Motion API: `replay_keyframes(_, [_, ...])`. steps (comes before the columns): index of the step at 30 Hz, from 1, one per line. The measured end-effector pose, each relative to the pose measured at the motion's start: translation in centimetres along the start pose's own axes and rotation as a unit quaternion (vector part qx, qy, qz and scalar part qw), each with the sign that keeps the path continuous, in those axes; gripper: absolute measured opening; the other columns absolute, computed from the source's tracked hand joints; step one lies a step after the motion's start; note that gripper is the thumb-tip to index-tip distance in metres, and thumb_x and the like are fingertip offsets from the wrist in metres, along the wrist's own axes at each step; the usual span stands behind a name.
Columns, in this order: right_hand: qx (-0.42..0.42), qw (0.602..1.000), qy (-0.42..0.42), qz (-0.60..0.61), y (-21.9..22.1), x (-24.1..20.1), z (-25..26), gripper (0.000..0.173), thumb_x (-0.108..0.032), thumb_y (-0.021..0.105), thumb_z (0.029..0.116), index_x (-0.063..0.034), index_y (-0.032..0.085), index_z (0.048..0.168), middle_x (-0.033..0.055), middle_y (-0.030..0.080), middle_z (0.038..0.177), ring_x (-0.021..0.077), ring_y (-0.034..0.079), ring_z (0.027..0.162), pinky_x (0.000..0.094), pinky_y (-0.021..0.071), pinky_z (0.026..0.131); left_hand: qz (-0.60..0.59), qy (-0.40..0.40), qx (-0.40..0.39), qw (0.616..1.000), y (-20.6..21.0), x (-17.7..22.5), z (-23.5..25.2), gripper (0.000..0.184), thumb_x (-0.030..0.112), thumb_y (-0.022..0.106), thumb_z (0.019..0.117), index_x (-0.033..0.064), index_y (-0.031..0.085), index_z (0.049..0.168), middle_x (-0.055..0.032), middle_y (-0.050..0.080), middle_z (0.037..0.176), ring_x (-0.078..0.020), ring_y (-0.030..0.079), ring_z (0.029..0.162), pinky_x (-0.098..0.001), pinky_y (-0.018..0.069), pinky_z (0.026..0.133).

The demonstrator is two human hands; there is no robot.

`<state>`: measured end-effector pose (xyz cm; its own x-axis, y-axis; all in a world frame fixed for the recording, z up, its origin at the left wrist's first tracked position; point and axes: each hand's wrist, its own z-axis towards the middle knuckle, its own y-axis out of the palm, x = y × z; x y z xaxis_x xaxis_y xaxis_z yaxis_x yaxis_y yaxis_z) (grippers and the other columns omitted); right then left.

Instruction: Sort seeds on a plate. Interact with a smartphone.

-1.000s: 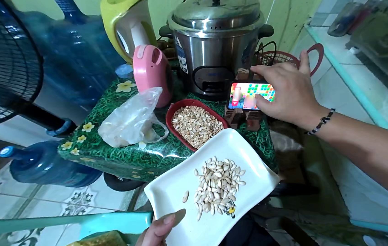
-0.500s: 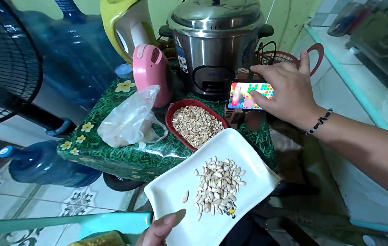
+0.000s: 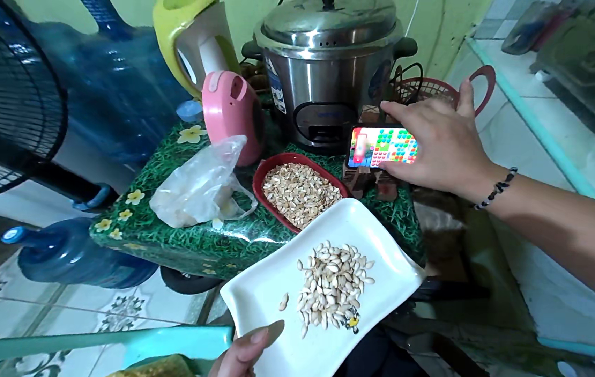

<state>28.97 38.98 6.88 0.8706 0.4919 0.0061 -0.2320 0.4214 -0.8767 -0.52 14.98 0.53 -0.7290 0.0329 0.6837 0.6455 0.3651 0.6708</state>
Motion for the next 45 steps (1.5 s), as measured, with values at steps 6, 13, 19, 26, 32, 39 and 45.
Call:
replay_keyframes(6, [-0.008,1.0,0.001,0.003,-0.01,0.1,-0.04,0.08,-0.05,0.066,0.0851,-0.0181,0.045,0.155,0.0121,0.068,0.128,0.0396,0.055,0.132,0.0831,0.0043,0.111,-0.003,-0.001,0.001,1.0,0.22,-0.07,0.01,0.016,0.009,0.059,0.0845,0.0114,0.073,0.091,-0.0082,0.077,0.085,-0.0138,0.075,0.079,-0.0352,0.0635,0.072])
replay_keyframes(13, [-0.004,1.0,-0.002,0.003,0.05,0.1,0.03,0.078,-0.046,0.064,0.085,-0.0179,0.046,0.155,0.0114,0.068,0.129,0.0387,0.055,0.132,0.0823,0.0051,0.112,0.006,0.004,0.002,1.0,0.06,-0.04,-0.01,0.016,0.01,0.06,0.0853,0.012,0.073,0.095,-0.0082,0.077,0.087,-0.0141,0.076,0.08,-0.0349,0.0636,0.073])
replay_keyframes(19, [0.0,1.0,-0.005,0.005,0.04,0.09,-0.01,0.076,-0.046,0.063,0.0866,-0.0165,0.047,0.155,0.0121,0.068,0.129,0.0392,0.055,0.132,0.0822,0.0064,0.112,0.007,0.004,0.004,1.0,0.12,-0.03,-0.06,0.018,0.008,0.057,0.0856,0.0121,0.073,0.094,-0.0077,0.077,0.086,-0.0135,0.075,0.08,-0.0344,0.0636,0.072])
replay_keyframes(26, [0.015,1.0,0.005,0.009,0.2,-0.18,0.06,0.065,-0.045,0.058,0.0943,-0.0161,0.05,0.152,0.0118,0.068,0.129,0.0388,0.057,0.131,0.0818,0.0061,0.112,-0.002,0.001,-0.005,1.0,0.0,-0.05,-0.04,0.017,0.008,0.059,0.0858,0.0114,0.073,0.095,-0.0085,0.077,0.087,-0.0144,0.076,0.08,-0.0351,0.0636,0.073])
replay_keyframes(32, [0.027,1.0,0.01,0.005,0.47,-0.3,0.24,0.062,-0.045,0.058,0.096,-0.0154,0.052,0.15,0.0115,0.069,0.128,0.0389,0.058,0.129,0.0814,0.0073,0.113,-0.002,0.001,0.001,1.0,-0.05,0.02,-0.06,0.017,0.009,0.058,0.0863,0.0115,0.073,0.094,-0.0084,0.077,0.087,-0.0144,0.076,0.081,-0.0349,0.0636,0.073])
replay_keyframes(39, [0.028,1.0,0.002,0.013,0.44,-0.09,0.17,0.069,-0.046,0.062,0.0892,-0.0159,0.052,0.15,0.0119,0.069,0.126,0.0392,0.059,0.127,0.0819,0.0081,0.112,-0.001,-0.001,-0.005,1.0,-0.22,0.05,0.02,0.016,0.009,0.06,0.0855,0.0117,0.073,0.095,-0.0084,0.077,0.087,-0.0143,0.076,0.081,-0.0348,0.0636,0.073])
replay_keyframes(45, [0.006,1.0,0.002,0.006,0.3,0.06,0.06,0.077,-0.045,0.066,0.084,-0.0182,0.048,0.154,0.0126,0.068,0.128,0.04,0.057,0.129,0.0821,0.0078,0.112,0.001,-0.005,-0.007,1.0,-0.31,0.06,0.03,0.016,0.011,0.061,0.0857,0.0121,0.074,0.094,-0.0083,0.077,0.087,-0.0142,0.076,0.081,-0.0353,0.0636,0.074])
